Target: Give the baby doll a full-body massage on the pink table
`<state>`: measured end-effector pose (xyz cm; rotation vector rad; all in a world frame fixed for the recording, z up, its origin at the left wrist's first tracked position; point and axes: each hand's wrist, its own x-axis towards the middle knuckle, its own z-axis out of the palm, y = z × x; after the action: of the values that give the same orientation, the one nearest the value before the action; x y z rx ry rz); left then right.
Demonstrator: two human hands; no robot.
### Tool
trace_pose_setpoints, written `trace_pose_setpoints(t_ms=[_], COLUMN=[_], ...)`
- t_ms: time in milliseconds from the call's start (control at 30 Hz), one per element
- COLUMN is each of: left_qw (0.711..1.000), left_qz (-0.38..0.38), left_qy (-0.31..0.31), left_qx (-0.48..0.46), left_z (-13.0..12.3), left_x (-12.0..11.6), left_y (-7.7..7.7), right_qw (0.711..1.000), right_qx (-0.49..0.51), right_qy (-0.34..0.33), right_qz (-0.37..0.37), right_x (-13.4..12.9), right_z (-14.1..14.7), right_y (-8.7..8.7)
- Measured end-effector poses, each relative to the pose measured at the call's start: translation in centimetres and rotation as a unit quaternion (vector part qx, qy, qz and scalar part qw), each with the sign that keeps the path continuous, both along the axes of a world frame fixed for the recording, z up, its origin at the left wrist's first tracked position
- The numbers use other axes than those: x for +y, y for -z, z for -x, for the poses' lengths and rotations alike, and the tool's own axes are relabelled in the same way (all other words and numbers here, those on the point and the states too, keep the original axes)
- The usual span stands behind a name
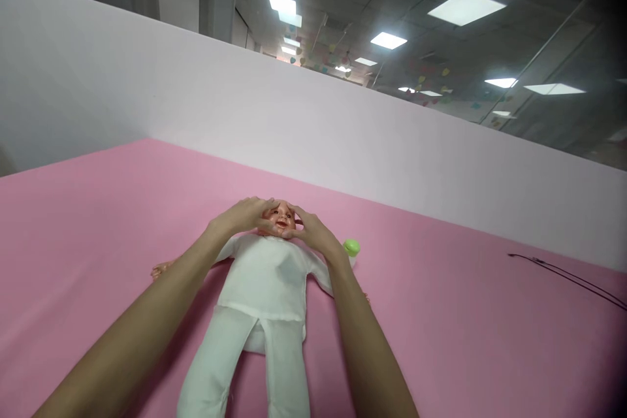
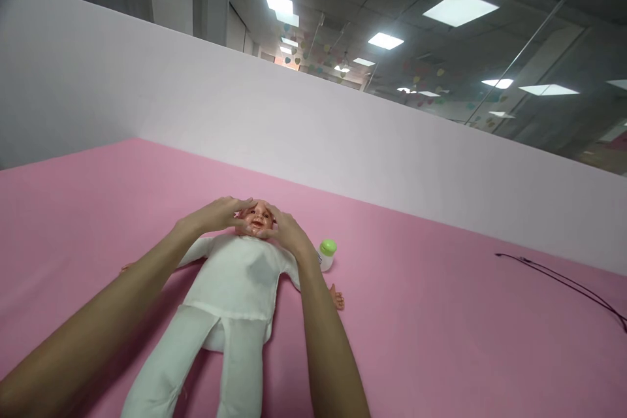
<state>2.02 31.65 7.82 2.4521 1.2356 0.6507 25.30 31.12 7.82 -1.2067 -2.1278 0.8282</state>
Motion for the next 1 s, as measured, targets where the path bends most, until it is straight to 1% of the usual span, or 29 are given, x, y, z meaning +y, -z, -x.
trace_pose_setpoints(t_ms=[100,167,233,300,367,467,567,667,767,833,867,933,1000], left_qw=[0.999,0.999,1.0,1.0,0.999,1.0,0.997,0.998,0.999,0.998,0.996,0.989,0.984], left_qz=[0.025,0.033,0.022,-0.004,-0.016,0.015,0.04,0.004,-0.038,-0.039,-0.038,-0.048,-0.071], left_qy=[0.002,-0.001,-0.006,-0.015,-0.014,0.0,-0.005,-0.008,-0.017,-0.053,-0.08,-0.135,-0.165], left_qx=[-0.024,-0.022,0.0,0.022,0.025,-0.018,-0.062,-0.056,-0.021,0.013,0.03,0.043,0.018], left_z=[0.3,0.3,0.1,0.0,0.0,0.4,0.7,0.7,0.6,0.2,-0.1,-0.9,-2.0], left_x=[-0.2,-0.4,-0.4,-0.3,-0.1,0.1,0.2,0.2,0.1,0.0,-0.1,-0.3,-0.6], left_y=[-0.4,-0.7,-0.7,-0.5,-0.2,0.1,0.3,0.5,0.5,0.4,0.2,-0.2,-0.8], right_qw=[0.999,0.999,1.0,1.0,0.999,1.0,0.999,0.999,0.998,0.999,0.999,0.998,0.996], right_qx=[0.022,0.022,0.008,-0.014,-0.024,-0.004,0.027,0.047,0.062,0.042,0.025,-0.001,0.003], right_qy=[0.008,0.002,-0.004,0.007,0.015,-0.001,-0.006,0.006,0.017,0.021,0.025,0.04,0.065], right_qz=[0.023,0.029,0.018,-0.003,-0.015,-0.004,0.02,0.026,0.015,0.001,-0.012,-0.037,-0.064], right_x=[0.2,0.1,-0.3,-0.6,-0.6,0.0,0.8,1.4,1.6,1.4,1.1,0.1,-1.2], right_z=[-0.7,-0.7,-0.2,0.4,0.6,0.0,-1.3,-1.9,-1.6,-1.4,-1.3,-1.5,-2.0], right_y=[-0.1,-0.3,-0.4,-0.3,-0.2,0.1,0.4,1.1,1.4,0.9,0.3,-1.3,-3.2])
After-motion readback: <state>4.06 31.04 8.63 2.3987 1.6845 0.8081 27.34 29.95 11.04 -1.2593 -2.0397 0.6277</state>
